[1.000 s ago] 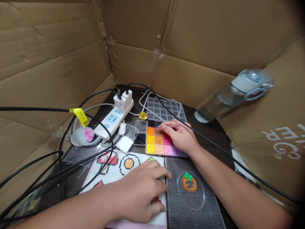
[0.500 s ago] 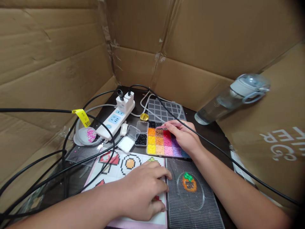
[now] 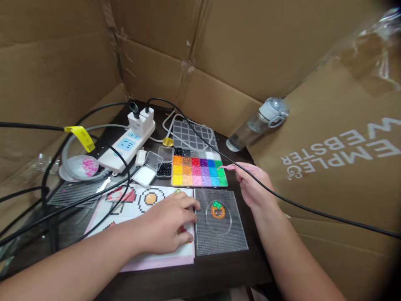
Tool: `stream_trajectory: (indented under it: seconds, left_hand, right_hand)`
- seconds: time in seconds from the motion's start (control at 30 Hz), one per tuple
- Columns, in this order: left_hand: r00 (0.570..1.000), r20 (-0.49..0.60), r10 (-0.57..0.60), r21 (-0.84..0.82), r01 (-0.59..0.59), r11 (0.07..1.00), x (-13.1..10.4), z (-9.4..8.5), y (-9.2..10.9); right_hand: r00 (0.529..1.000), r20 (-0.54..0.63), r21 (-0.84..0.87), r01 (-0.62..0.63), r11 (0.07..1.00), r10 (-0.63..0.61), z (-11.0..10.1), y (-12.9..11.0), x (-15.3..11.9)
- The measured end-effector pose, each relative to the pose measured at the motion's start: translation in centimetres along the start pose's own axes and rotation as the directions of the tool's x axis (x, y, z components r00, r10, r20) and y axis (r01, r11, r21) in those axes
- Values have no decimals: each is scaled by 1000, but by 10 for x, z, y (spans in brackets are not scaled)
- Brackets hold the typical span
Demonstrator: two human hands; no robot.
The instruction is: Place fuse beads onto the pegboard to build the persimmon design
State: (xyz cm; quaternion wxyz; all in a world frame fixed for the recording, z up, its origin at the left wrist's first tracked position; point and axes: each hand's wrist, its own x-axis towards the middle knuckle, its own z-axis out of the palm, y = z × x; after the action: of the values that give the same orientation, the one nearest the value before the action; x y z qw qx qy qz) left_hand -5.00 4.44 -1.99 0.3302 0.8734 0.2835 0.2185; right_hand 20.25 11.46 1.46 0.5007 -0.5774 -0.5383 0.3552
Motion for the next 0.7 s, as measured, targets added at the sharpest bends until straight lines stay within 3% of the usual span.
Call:
stream_trajectory:
  seconds: [0.1,0.17,0.3,0.5,0.7]
  left_hand:
    - [1000,-11,8,-4,-8,1000,-1,2,-2]
    - [1000,-11,12,4,-12,1000,-1,3,-3]
    - [1000,-11,27,28,-26,999,-1,3,-3]
    - [1000,9,13,32,-14,999,1,3,-3]
    - [1000,14,9,39,-9,999,1,2,-3]
  right_hand:
    - [1000,-15,33,-10,999,10,-20,8,-35]
    - [998,44,28,-53,998,51,-30,15,-58]
    - [997,74,-159,26,987,-14,-41,30,-86]
    - [982,170,-207,114,972,-80,-40,40,-90]
    - [983,166,-217,119,969,-83,-37,39,-90]
